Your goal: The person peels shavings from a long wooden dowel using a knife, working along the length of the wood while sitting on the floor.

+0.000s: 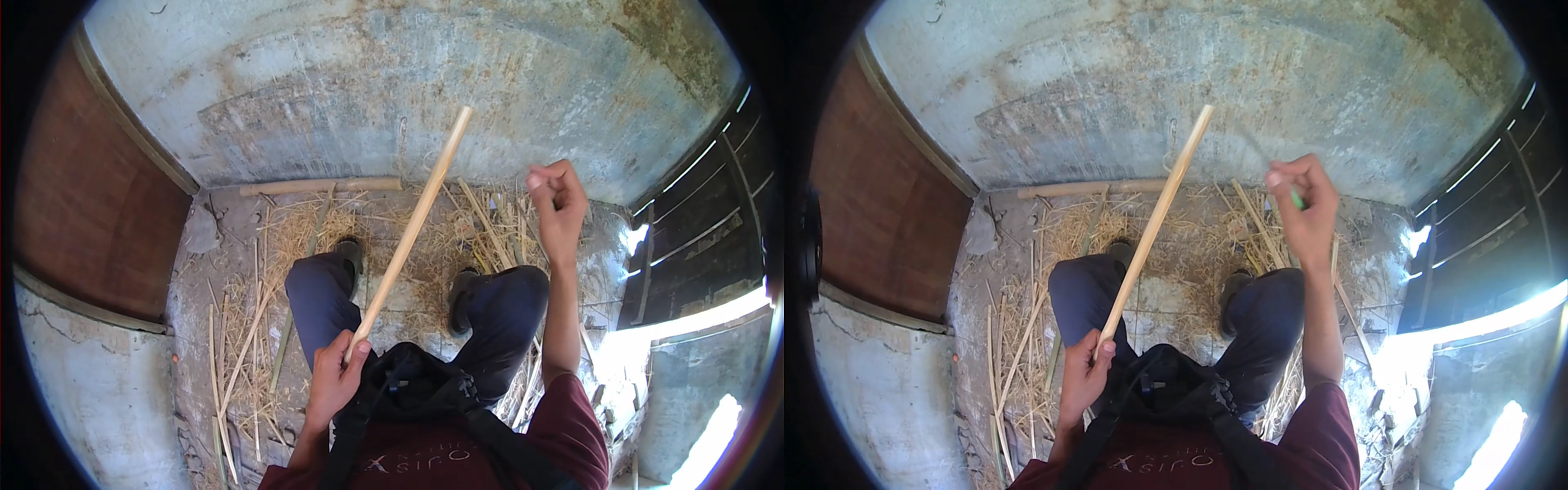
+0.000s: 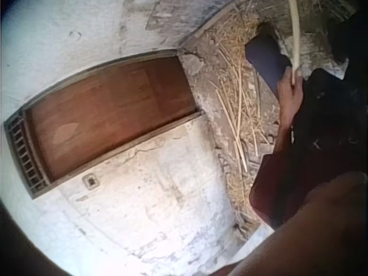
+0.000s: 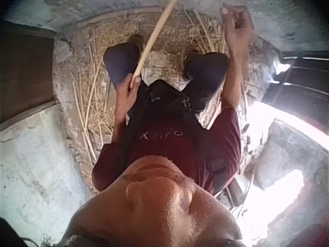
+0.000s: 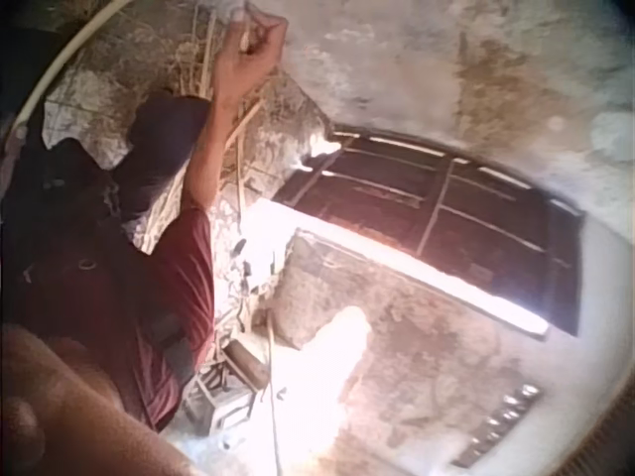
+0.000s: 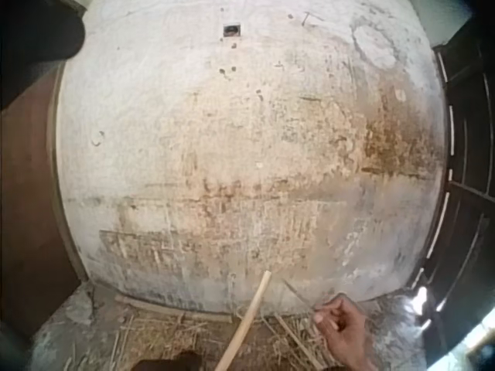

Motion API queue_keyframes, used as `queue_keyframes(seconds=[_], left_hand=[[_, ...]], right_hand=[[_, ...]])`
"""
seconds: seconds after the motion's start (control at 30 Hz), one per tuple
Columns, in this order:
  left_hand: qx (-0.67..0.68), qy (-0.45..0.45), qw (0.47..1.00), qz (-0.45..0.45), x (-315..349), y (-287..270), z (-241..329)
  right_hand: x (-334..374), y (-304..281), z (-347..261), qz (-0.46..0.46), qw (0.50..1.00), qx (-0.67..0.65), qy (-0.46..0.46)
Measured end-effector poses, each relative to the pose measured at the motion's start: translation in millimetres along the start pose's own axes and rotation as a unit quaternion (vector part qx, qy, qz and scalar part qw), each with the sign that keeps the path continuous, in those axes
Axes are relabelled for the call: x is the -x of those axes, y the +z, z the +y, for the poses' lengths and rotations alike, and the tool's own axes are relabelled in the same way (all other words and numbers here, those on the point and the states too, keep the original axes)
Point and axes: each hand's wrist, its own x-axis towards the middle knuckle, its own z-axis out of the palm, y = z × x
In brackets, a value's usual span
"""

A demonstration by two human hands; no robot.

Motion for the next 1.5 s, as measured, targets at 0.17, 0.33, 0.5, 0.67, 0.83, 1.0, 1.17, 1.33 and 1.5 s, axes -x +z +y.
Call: queue_keyframes(seconds=[0.17, 0.33, 0.5, 0.67, 0.83, 1.0, 1.17, 1.33, 1.5], left_hand=[[0.036, -0.008, 0.999, -0.029, -3.0, 7.0, 17.4], [0.039, 0.015, 0.998, -0.05, -4.3, 4.8, 19.0], [0.046, 0.031, 0.997, -0.05, -3.3, 2.6, 15.9], [0.044, 0.042, 0.997, -0.046, -8.4, 3.3, 28.1], [0.083, 0.052, 0.994, -0.055, -18.5, 2.7, 43.4], [0.05, 0.057, 0.994, -0.079, -22.2, -1.7, 43.3], [0.126, 0.062, 0.989, -0.04, -24.2, 10.8, 39.3], [0.089, 0.057, 0.993, -0.052, -23.8, 8.5, 33.7], [0.111, 0.077, 0.991, -0.005, -23.6, 15.8, 32.7]], right_hand=[[38.8, 40.8, -21.7, -0.107, 0.959, 0.097, -0.245], [57.7, 52.3, -34.3, -0.127, 0.931, 0.159, -0.302], [54.1, 51.2, -33.9, -0.082, 0.927, 0.161, -0.329], [74.8, 58.7, -37.4, -0.136, 0.913, 0.148, -0.355], [109.6, 76.6, -44.5, -0.181, 0.907, 0.124, -0.359], [127.0, 83.3, -47.0, -0.193, 0.909, 0.115, -0.351], [129.6, 84.7, -51.1, -0.197, 0.909, 0.11, -0.35], [131.0, 83.9, -49.1, -0.192, 0.913, 0.098, -0.347], [129.1, 81.6, -57.7, -0.197, 0.912, 0.115, -0.341]])
